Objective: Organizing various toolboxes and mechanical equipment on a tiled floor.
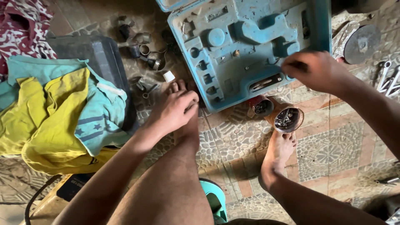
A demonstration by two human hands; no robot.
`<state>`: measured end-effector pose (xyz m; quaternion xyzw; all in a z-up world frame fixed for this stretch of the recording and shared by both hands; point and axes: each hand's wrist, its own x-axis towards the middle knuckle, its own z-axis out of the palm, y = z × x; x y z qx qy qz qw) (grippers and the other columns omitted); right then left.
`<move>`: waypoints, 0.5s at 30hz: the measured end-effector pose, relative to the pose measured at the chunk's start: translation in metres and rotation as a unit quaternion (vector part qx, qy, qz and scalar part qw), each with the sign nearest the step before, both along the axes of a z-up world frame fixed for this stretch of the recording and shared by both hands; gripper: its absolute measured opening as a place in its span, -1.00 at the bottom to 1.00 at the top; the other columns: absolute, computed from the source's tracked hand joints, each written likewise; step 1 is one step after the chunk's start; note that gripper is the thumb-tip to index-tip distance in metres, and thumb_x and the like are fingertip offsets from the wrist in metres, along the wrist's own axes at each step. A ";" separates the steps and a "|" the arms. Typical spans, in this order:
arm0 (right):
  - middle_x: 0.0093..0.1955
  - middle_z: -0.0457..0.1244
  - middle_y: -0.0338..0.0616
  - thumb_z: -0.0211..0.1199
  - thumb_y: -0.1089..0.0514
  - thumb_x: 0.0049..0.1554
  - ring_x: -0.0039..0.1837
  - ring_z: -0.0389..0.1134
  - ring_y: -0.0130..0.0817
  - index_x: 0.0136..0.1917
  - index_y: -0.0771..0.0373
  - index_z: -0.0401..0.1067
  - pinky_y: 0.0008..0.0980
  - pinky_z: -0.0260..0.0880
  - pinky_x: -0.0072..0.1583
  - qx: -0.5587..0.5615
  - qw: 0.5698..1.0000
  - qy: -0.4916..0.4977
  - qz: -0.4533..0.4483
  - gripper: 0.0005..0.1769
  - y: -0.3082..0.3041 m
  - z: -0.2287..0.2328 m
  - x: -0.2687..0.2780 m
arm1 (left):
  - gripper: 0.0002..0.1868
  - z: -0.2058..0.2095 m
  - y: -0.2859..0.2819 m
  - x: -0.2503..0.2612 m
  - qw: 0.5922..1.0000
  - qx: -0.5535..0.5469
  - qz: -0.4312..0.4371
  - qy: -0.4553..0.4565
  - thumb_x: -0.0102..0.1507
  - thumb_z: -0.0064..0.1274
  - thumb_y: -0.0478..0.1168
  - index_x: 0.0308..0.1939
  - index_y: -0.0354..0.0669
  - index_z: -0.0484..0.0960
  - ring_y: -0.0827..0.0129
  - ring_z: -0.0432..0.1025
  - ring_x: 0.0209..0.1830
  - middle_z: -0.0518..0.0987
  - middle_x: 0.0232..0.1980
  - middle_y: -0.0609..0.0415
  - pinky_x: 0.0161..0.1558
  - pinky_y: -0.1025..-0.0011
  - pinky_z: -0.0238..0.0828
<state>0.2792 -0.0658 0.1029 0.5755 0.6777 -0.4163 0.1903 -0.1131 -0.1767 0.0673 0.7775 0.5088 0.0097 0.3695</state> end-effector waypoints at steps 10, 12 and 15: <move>-0.08 0.39 -0.05 0.30 0.11 0.37 -0.08 0.43 -0.35 0.14 0.27 0.57 -0.35 0.42 0.01 0.151 0.982 0.040 -0.104 -0.80 -0.074 -0.028 0.109 | -0.89 -0.019 0.001 0.043 0.993 0.004 -0.102 0.061 0.20 0.09 -0.22 -0.22 0.12 0.66 -0.12 0.50 -0.14 0.63 -0.36 0.02 0.22 -0.40 0.18; 0.00 0.40 -0.19 0.26 0.13 0.32 -0.01 0.39 -0.54 0.23 0.26 0.51 -0.54 0.39 0.02 0.102 0.936 0.197 -0.272 -0.74 -0.094 -0.041 0.120 | -0.90 -0.028 -0.002 0.047 0.972 0.083 -0.159 0.153 0.19 0.13 -0.03 -0.22 0.22 0.63 -0.17 0.53 -0.10 0.64 -0.28 -0.06 0.12 -0.26 0.39; -0.10 0.39 -0.17 0.23 0.13 0.33 -0.16 0.34 -0.52 0.18 0.28 0.52 -0.49 0.35 -0.14 0.099 0.945 0.132 -0.284 -0.77 -0.102 -0.027 0.095 | -0.76 0.011 0.038 0.049 0.966 -0.245 -0.028 0.075 0.49 -0.09 -0.09 -0.16 -0.10 0.58 0.20 0.58 -0.38 0.65 -0.31 -0.03 -0.33 0.20 0.68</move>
